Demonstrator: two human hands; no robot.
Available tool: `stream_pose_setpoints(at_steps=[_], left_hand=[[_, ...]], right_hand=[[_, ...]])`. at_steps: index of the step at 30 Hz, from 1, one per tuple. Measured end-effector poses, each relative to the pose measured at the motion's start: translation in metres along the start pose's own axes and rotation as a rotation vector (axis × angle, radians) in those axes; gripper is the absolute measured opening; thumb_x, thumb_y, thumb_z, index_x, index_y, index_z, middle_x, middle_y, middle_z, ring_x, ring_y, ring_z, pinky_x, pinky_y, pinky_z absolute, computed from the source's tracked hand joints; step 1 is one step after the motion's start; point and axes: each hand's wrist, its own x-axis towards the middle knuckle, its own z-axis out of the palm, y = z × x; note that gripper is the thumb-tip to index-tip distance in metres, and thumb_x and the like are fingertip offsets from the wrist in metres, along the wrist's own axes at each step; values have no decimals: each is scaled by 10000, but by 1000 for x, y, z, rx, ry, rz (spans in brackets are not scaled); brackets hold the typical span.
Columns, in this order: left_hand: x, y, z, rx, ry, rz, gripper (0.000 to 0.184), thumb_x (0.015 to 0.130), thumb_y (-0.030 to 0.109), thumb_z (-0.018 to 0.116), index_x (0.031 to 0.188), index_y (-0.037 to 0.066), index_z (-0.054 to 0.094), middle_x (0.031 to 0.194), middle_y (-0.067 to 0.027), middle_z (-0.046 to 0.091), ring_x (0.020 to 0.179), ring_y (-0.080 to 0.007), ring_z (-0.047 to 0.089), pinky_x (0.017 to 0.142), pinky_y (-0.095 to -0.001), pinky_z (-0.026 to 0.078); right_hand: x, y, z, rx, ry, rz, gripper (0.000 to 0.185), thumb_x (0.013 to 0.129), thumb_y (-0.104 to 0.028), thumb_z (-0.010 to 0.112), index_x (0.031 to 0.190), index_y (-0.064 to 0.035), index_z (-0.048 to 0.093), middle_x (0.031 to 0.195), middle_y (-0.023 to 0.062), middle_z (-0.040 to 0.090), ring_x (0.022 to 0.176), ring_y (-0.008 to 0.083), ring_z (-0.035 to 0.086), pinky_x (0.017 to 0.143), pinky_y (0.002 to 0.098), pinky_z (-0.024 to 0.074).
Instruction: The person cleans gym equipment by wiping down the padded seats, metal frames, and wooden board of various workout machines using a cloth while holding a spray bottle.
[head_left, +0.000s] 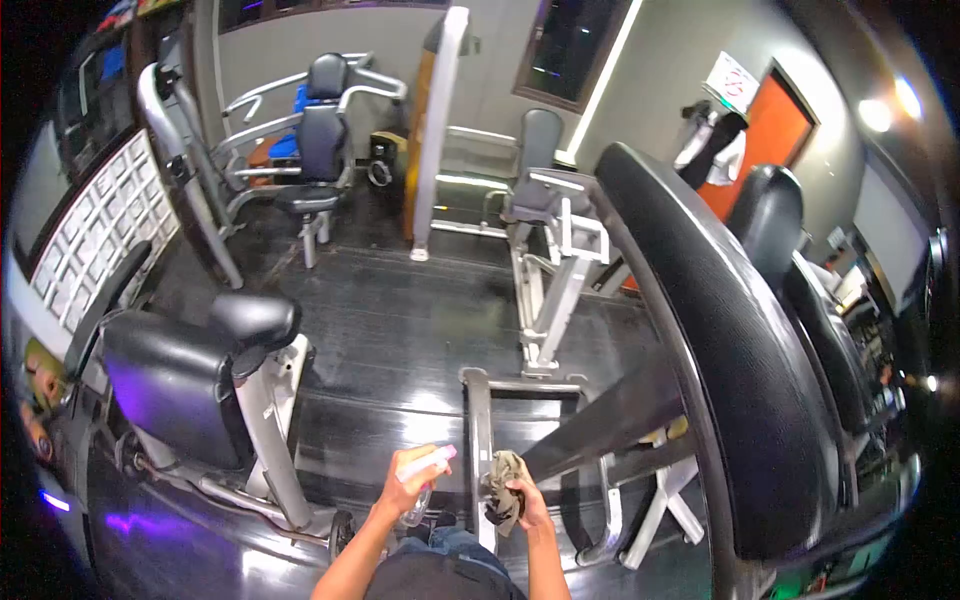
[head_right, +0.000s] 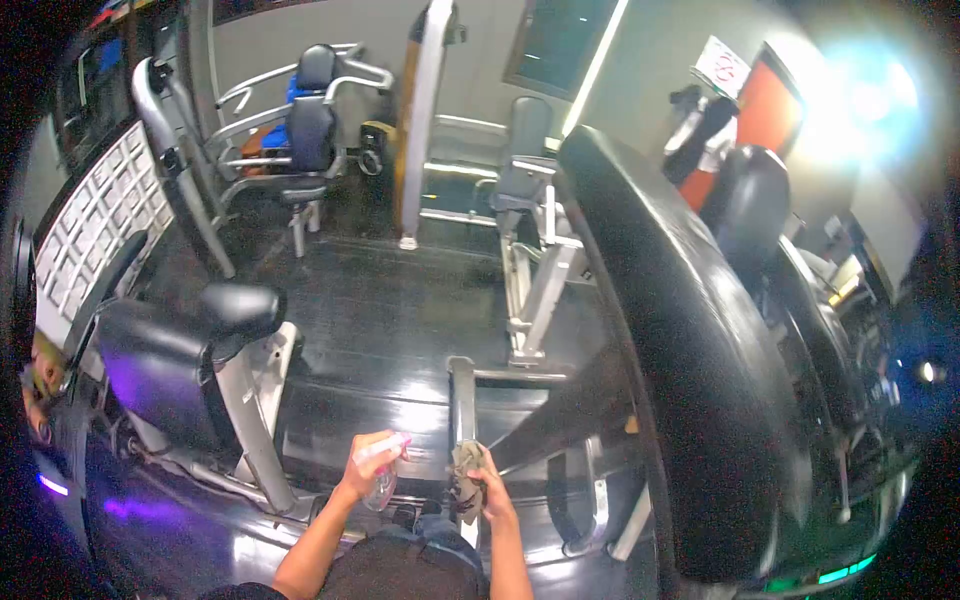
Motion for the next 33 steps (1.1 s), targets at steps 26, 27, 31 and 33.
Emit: stream_pose_setpoints(at_steps=[26, 27, 31, 33], left_hand=[[238, -54, -152, -28, 245, -47, 387, 884, 291, 581, 977, -74, 667, 835, -136, 680, 642, -203, 666, 570, -289, 532], [250, -55, -167, -7, 233, -32, 382, 887, 282, 577, 985, -76, 665, 841, -142, 679, 620, -210, 666, 559, -288, 528], [300, -56, -227, -44, 208, -3, 374, 892, 263, 571, 1010, -81, 659, 863, -152, 678, 582, -216, 664, 539, -289, 519], [315, -52, -254, -61, 234, -25, 364, 899, 254, 568, 1010, -83, 651, 878, -157, 675, 563, -211, 660, 536, -295, 521]], right_hand=[[277, -70, 58, 34, 55, 57, 481, 842, -100, 574, 1312, -16, 512, 1075, 144, 653, 915, 263, 683, 676, 361, 582], [296, -71, 66, 35, 124, 78, 490, 846, -112, 570, 1324, -19, 510, 1099, 144, 659, 932, 261, 682, 683, 359, 579], [363, -85, 107, 182, 20, 113, 484, 900, -222, 539, 1341, -25, 504, 1212, 180, 639, 1012, 319, 671, 714, 380, 586], [386, -91, 130, 156, 19, 87, 481, 966, -303, 506, 1363, -33, 482, 1269, 203, 612, 1074, 373, 655, 738, 392, 582]])
